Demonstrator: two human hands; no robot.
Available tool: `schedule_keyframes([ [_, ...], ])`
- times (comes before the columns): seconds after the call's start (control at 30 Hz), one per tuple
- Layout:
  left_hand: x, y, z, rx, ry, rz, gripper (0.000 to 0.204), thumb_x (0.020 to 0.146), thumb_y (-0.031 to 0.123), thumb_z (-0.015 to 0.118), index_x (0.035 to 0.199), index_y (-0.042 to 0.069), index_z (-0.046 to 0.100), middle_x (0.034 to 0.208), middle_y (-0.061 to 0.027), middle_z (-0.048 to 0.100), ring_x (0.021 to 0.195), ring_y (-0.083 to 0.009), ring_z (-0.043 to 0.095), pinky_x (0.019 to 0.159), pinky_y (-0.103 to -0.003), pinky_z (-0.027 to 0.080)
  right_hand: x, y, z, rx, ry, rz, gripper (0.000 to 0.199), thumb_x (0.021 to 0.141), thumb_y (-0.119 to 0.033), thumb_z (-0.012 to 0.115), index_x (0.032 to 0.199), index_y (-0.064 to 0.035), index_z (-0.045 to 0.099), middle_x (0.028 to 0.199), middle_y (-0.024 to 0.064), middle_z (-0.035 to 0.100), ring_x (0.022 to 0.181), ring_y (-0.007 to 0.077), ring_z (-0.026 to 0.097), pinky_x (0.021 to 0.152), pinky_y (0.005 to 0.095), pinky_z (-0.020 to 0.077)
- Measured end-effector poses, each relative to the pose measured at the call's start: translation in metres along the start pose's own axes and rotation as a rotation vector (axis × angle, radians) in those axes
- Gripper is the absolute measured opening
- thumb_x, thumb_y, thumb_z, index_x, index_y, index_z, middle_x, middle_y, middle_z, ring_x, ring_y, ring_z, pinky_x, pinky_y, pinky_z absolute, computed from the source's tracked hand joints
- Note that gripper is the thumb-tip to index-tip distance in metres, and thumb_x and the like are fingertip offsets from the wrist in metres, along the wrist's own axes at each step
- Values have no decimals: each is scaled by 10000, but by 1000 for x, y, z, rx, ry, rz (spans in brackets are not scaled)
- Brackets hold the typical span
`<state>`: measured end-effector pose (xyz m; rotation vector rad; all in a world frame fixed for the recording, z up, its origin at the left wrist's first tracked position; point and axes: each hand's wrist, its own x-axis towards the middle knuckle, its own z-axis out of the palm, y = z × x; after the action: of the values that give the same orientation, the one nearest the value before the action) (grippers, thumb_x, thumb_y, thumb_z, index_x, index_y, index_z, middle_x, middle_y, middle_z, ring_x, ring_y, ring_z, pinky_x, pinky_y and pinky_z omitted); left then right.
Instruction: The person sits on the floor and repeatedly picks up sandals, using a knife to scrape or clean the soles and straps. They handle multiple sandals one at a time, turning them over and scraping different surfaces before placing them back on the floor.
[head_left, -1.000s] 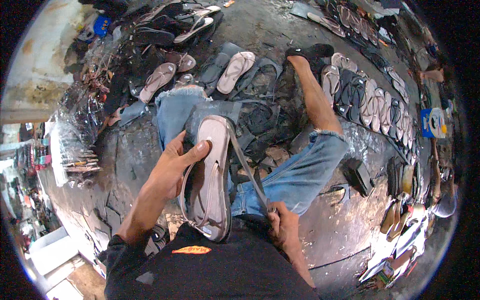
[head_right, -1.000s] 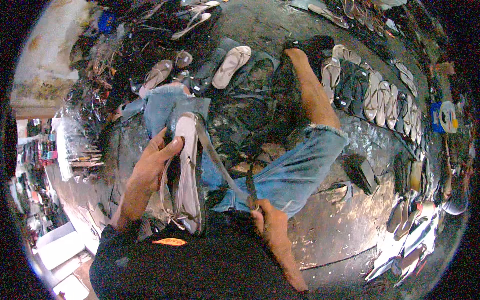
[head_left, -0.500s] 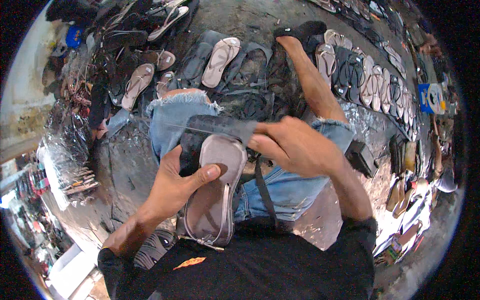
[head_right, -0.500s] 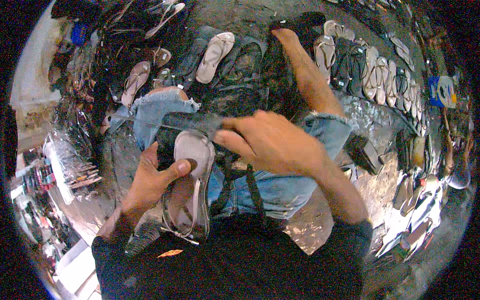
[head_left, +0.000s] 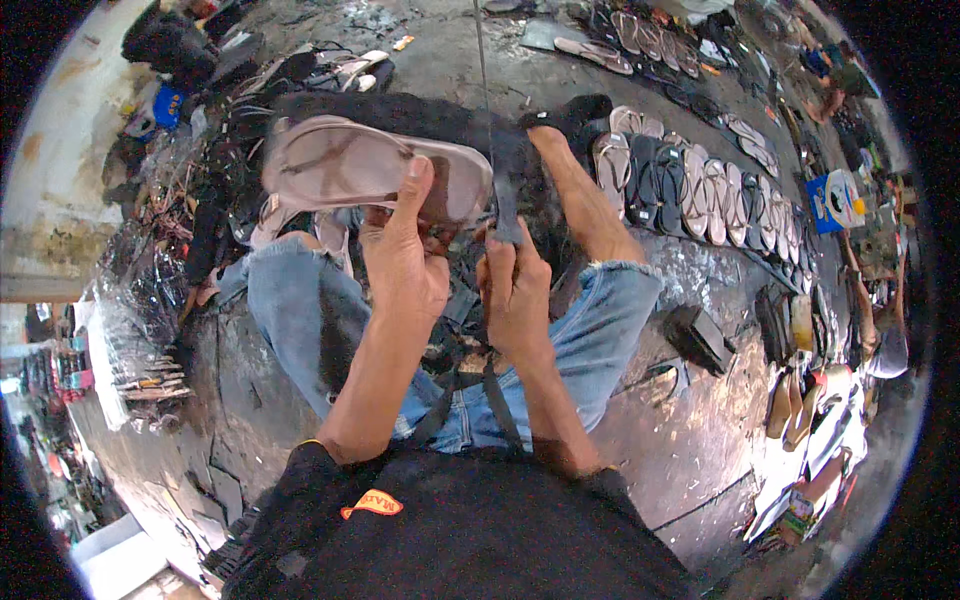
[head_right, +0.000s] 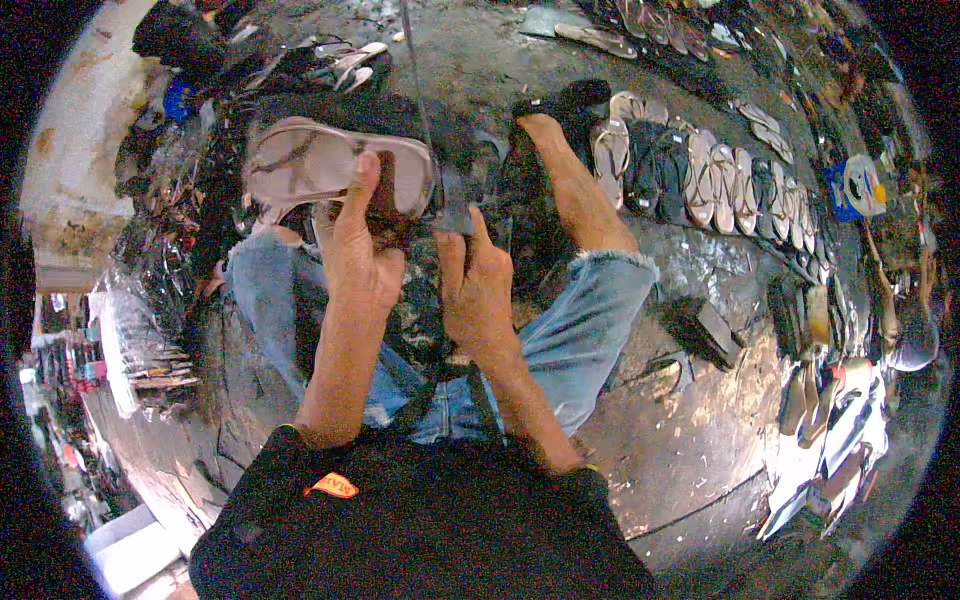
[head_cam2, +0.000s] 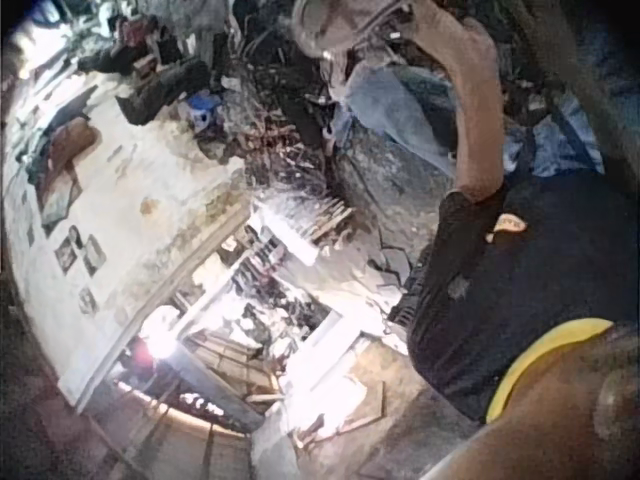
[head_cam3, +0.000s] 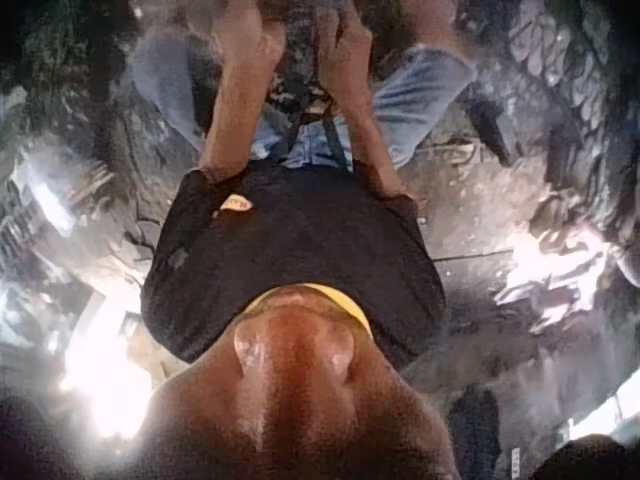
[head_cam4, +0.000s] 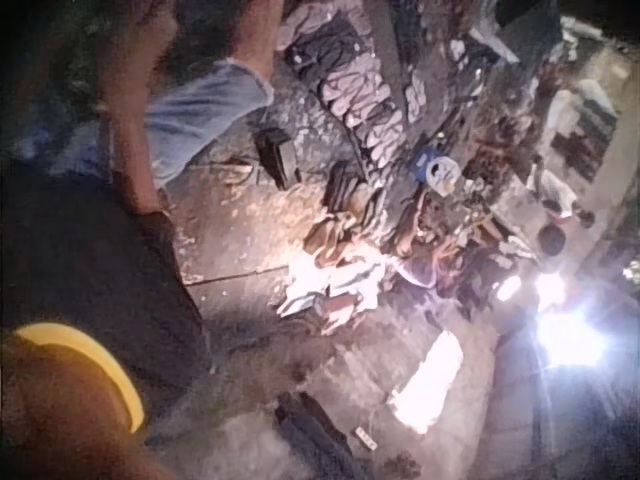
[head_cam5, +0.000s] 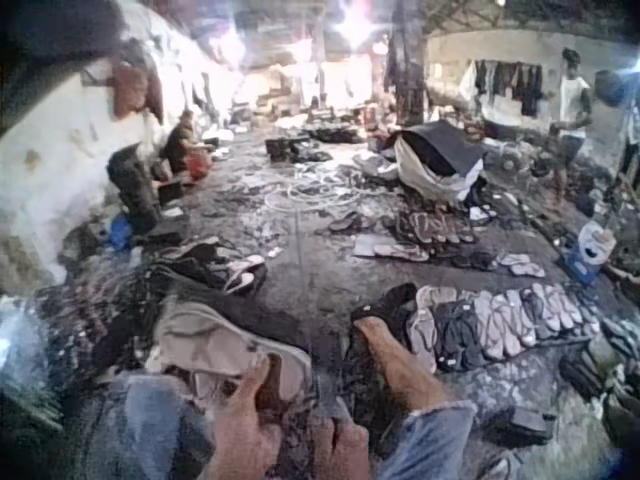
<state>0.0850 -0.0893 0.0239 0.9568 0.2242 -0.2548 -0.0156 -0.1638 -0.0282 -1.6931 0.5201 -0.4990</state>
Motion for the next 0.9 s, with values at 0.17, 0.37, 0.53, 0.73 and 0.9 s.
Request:
schedule_keyframes([
  [0.17, -17, 23, -18, -226, -31, -204, 286, 956, 185, 717, 1217, 77, 669, 1197, -61, 719, 1081, -207, 698, 899, -377, 600, -100, 38, -29, -290, 8, -38, 309, 1059, -366, 513, 1022, -70, 595, 647, 132, 553, 576, 283, 577, 529, 393, 432],
  [0.37, -38, 12, -49, -78, -116, -262, 362, 946, 144, 723, 1285, 70, 621, 1213, -69, 706, 1106, -208, 687, 947, -390, 572, -96, 26, -70, -467, -88, 8, 363, 1040, -441, 527, 966, -90, 582, 686, 183, 605, 625, 418, 624, 551, 469, 456],
  [0.53, -54, 10, -69, 167, -143, -292, 429, 891, 123, 772, 1283, 65, 607, 1156, -62, 706, 1053, -193, 692, 915, -361, 573, -59, -6, -83, -417, -414, 72, 324, 1039, -394, 531, 990, -79, 586, 674, 229, 616, 653, 455, 632, 568, 547, 451],
  [0.73, -55, 6, -69, 279, -46, -180, 276, 896, 128, 729, 1131, 32, 621, 979, -69, 705, 857, -187, 694, 757, -340, 572, -82, -6, -42, -287, -394, 190, 297, 1035, -360, 536, 1127, -81, 578, 724, 251, 651, 675, 485, 630, 607, 582, 471],
  [0.9, -27, -26, -87, 645, 202, 2, 363, 976, 344, 684, 1013, -14, 639, 865, -32, 647, 718, -106, 561, 623, -279, 448, -94, 7, -22, -258, -339, 222, 287, 1029, -349, 549, 1132, -81, 572, 718, 257, 651, 678, 499, 633, 608, 581, 477],
])
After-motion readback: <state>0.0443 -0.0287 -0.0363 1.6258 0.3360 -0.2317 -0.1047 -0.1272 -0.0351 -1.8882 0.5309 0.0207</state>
